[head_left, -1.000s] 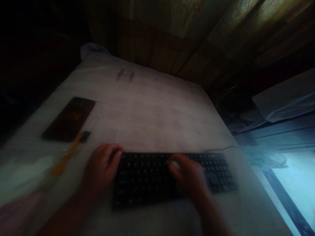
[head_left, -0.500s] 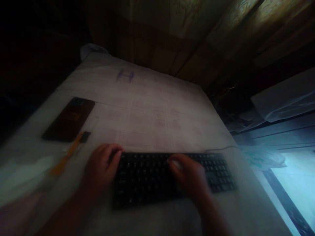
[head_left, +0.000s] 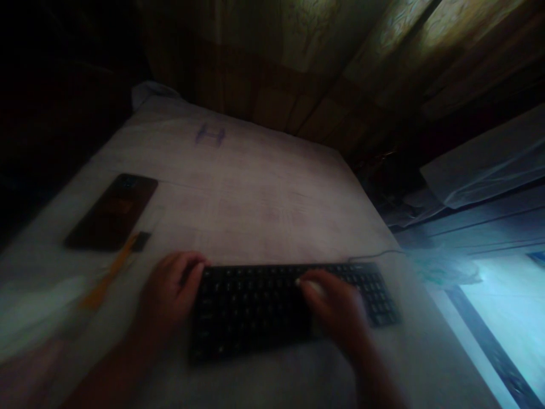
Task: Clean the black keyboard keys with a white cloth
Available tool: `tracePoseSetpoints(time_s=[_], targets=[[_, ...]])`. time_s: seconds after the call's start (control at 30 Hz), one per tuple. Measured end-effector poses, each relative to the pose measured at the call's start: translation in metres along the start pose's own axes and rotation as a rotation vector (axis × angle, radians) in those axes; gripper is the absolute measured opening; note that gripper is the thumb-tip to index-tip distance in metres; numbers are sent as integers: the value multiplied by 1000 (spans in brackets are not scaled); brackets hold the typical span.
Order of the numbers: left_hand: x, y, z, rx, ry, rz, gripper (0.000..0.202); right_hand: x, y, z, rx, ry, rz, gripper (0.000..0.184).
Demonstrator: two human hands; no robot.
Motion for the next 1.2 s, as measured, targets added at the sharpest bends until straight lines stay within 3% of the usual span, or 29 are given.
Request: tracePoseSetpoints(time_s=[0.3, 0.57, 0.8, 1.2], targets=[[0, 2, 4, 0, -46, 30, 21, 2, -17, -3, -127, 98, -42, 21], [0, 1, 2, 5, -25, 16, 22, -4, -20, -3, -211, 83, -116, 16], [0, 3, 4, 13, -35, 32, 22, 3, -21, -3, -220, 84, -93, 19], [0, -1, 1, -3, -3, 13, 23, -12, 0, -19, -36, 114, -25, 18]])
Point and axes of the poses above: each hand's wrist, its own x-axis towards the middle knuckle, its own y-axis out of the back of the hand, z = x × y, the point moved 8 cm from there along x, towards the middle knuckle, and after that the axes turned 11 degrees about x, right-handed, at the moved point
